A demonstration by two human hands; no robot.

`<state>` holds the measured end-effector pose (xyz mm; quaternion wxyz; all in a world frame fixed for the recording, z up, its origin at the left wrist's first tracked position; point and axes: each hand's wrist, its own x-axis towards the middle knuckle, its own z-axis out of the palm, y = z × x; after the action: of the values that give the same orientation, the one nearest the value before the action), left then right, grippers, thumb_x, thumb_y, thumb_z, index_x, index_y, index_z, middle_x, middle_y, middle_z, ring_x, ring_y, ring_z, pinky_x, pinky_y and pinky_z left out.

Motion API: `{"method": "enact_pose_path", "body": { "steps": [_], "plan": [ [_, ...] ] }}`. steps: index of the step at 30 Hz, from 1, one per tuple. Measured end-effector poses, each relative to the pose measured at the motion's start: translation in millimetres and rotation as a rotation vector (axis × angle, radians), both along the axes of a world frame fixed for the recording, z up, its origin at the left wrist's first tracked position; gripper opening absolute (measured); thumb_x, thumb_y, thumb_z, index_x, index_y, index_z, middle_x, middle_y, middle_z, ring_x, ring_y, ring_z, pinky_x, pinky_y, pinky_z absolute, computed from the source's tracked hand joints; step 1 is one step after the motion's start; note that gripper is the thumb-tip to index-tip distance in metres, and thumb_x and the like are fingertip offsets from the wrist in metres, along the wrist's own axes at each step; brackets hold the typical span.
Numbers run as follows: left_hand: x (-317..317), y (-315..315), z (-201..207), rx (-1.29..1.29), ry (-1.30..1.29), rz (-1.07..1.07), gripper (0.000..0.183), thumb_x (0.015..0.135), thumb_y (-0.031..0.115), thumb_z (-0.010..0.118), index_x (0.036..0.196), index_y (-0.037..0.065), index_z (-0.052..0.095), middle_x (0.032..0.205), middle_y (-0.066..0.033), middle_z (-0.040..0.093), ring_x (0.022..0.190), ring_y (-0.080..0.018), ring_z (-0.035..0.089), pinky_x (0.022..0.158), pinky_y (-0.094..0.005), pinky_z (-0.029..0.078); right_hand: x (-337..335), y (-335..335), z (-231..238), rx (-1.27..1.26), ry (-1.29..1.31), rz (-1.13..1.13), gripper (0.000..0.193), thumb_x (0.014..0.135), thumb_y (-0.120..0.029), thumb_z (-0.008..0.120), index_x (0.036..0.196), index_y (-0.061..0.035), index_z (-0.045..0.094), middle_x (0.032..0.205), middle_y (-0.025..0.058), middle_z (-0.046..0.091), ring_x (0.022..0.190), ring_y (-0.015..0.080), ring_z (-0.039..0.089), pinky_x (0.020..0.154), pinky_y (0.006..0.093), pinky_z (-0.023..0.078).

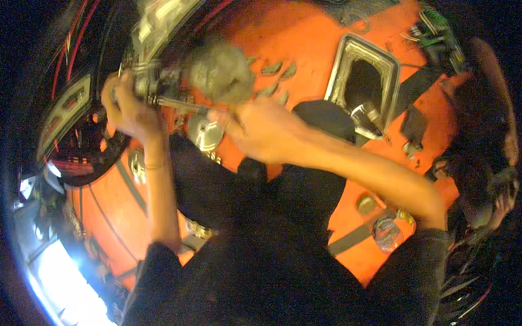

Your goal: The person cleans a motorcycle carburetor by hand and using a screwdriver. The person rotates the carburetor to inspect different sides, wipes parts of it, and uses a screwdriver to loosen or tighten screws on the assembly.

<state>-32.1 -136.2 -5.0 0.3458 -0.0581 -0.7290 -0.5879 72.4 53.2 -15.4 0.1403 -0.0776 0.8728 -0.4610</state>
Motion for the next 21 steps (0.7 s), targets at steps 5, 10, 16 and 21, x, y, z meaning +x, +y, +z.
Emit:
{"method": "enact_pose_path", "body": {
  "steps": [5, 10, 16, 21],
  "plan": [
    [17, -8, 11, 0.507, -0.205, -0.032, 0.028, 0.092, 0.022, 0.050, 0.104, 0.001, 0.061, 0.097, -0.0114, 0.062, 0.089, -0.0239, 0.060, 0.078, -0.0372, 0.052, -3, 56, 60, 0.062, 0.026, 0.014, 0.049, 0.097, -0.046, 0.041, 0.093, -0.0039, 0.065, 0.068, 0.0223, 0.062, 0.070, 0.0410, 0.063, 0.067, 0.0499, 0.049],
    [44, -26, 15, 1.015, -0.642, -0.723, 0.048, 0.092, 0.037, 0.049, 0.124, 0.002, 0.053, 0.123, -0.0206, 0.056, 0.114, -0.0374, 0.054, 0.097, -0.0539, 0.045, 27, 124, -14, 0.220, 0.129, -0.208, 0.034, 0.097, -0.034, 0.043, 0.103, -0.0018, 0.055, 0.078, 0.0239, 0.063, 0.075, 0.0412, 0.063, 0.067, 0.0516, 0.047],
    [65, -3, 21, 0.823, -0.701, -0.351, 0.057, 0.090, 0.039, 0.052, 0.136, 0.005, 0.044, 0.138, -0.0153, 0.047, 0.122, -0.0357, 0.047, 0.097, -0.0566, 0.037, 123, 110, -249, 0.328, 0.002, -0.553, 0.023, 0.088, -0.012, 0.050, 0.107, 0.0008, 0.051, 0.102, 0.0262, 0.056, 0.096, 0.0425, 0.057, 0.073, 0.0499, 0.049],
    [45, -27, 7, 0.878, -0.766, -0.589, 0.061, 0.081, 0.008, 0.063, 0.137, 0.016, 0.041, 0.139, -0.0128, 0.045, 0.117, -0.0358, 0.051, 0.087, -0.0570, 0.050, 144, 97, -294, 0.527, -0.174, -0.573, 0.033, 0.076, -0.004, 0.059, 0.108, 0.0002, 0.053, 0.108, 0.0206, 0.053, 0.105, 0.0378, 0.055, 0.084, 0.0488, 0.049]
  ]
}}
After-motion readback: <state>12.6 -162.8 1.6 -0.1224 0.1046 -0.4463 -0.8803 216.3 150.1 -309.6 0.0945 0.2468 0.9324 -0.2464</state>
